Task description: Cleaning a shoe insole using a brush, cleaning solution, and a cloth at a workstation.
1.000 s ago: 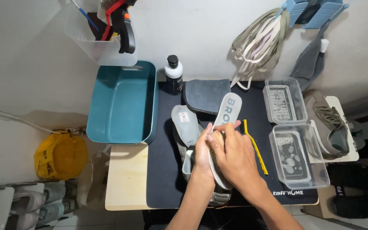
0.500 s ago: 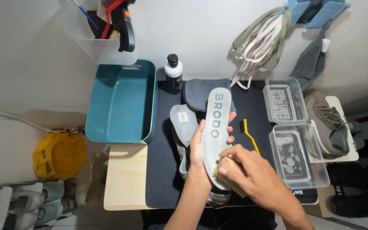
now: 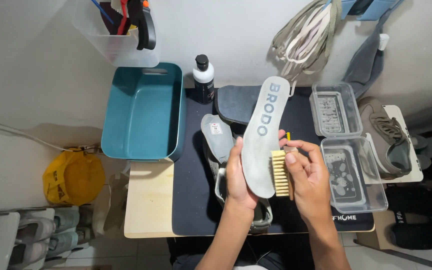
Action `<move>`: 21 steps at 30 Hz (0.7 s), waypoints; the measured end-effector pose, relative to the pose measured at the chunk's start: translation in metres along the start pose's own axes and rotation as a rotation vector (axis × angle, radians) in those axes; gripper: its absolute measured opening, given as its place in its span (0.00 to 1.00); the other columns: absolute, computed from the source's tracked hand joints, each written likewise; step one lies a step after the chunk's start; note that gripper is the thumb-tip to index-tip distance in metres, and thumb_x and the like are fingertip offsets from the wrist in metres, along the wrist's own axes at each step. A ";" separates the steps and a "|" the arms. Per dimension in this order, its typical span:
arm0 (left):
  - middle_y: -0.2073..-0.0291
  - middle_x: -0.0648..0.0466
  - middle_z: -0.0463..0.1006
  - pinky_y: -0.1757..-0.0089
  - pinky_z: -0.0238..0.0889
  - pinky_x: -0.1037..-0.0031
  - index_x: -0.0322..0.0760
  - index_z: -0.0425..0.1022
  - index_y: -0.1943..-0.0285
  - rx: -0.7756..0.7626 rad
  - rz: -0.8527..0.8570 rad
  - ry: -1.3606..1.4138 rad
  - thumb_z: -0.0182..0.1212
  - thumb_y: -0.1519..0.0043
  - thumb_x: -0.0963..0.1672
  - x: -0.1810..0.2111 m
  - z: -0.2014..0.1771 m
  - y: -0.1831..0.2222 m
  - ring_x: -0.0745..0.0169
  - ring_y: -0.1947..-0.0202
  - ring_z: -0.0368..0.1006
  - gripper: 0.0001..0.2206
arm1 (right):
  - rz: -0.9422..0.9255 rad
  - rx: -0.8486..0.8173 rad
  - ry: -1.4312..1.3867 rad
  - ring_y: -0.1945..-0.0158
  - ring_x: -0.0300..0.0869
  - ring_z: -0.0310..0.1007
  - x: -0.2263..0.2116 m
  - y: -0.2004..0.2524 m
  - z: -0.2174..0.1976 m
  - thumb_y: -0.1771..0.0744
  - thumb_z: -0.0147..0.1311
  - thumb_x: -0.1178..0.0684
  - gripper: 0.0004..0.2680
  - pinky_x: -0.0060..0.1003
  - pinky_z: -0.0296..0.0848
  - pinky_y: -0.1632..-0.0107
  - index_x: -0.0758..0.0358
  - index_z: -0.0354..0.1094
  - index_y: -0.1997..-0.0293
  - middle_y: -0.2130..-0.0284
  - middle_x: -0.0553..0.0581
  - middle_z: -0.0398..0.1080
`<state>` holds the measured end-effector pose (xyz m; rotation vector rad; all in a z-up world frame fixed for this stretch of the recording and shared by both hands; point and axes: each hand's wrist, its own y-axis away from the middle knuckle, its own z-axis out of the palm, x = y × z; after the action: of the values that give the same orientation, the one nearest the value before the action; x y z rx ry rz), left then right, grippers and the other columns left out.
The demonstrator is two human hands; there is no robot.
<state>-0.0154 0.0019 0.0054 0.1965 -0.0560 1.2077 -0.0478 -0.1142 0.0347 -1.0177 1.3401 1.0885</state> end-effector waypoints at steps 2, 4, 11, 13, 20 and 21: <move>0.37 0.33 0.72 0.41 0.65 0.55 0.29 0.67 0.30 0.073 -0.025 0.012 0.50 0.34 0.55 -0.010 -0.034 -0.011 0.43 0.41 0.73 0.31 | 0.009 0.008 0.054 0.66 0.37 0.73 0.006 -0.007 0.005 0.31 0.53 0.49 0.12 0.33 0.75 0.63 0.61 0.65 0.43 0.64 0.61 0.77; 0.38 0.33 0.73 0.44 0.70 0.53 0.34 0.71 0.32 0.151 -0.052 0.026 0.53 0.33 0.55 -0.012 -0.048 -0.016 0.44 0.46 0.77 0.27 | 0.023 0.018 0.111 0.67 0.39 0.74 0.005 -0.009 0.014 0.31 0.54 0.50 0.12 0.37 0.78 0.66 0.61 0.65 0.42 0.64 0.61 0.76; 0.46 0.37 0.80 0.52 0.76 0.60 0.32 0.76 0.39 0.243 0.024 -0.088 0.55 0.33 0.52 -0.002 -0.027 -0.012 0.54 0.55 0.80 0.23 | -0.170 0.123 0.670 0.54 0.58 0.76 -0.005 -0.014 0.038 0.30 0.50 0.36 0.14 0.51 0.69 0.49 0.53 0.68 0.47 0.65 0.66 0.72; 0.47 0.38 0.80 0.49 0.75 0.61 0.31 0.76 0.39 0.262 0.027 -0.145 0.55 0.33 0.53 -0.001 -0.021 -0.013 0.56 0.53 0.79 0.23 | -0.154 0.091 0.679 0.55 0.61 0.77 -0.009 -0.008 0.042 0.30 0.48 0.37 0.14 0.53 0.70 0.50 0.52 0.67 0.47 0.64 0.68 0.74; 0.40 0.44 0.76 0.37 0.63 0.62 0.31 0.71 0.35 0.275 -0.021 -0.097 0.52 0.34 0.60 -0.005 -0.021 -0.011 0.59 0.41 0.74 0.33 | -0.107 -0.087 0.769 0.60 0.59 0.78 -0.016 -0.015 0.045 0.30 0.44 0.37 0.12 0.51 0.72 0.54 0.46 0.70 0.50 0.72 0.64 0.72; 0.41 0.44 0.77 0.40 0.67 0.60 0.35 0.71 0.34 0.250 0.026 -0.144 0.51 0.34 0.59 -0.007 -0.022 -0.013 0.60 0.43 0.75 0.30 | -0.203 -0.011 0.816 0.60 0.56 0.75 -0.013 -0.023 0.046 0.29 0.44 0.39 0.10 0.48 0.71 0.53 0.45 0.69 0.50 0.74 0.60 0.69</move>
<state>-0.0073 -0.0053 -0.0184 0.5030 -0.0333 1.2238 -0.0148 -0.0748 0.0460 -1.6633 1.8030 0.5232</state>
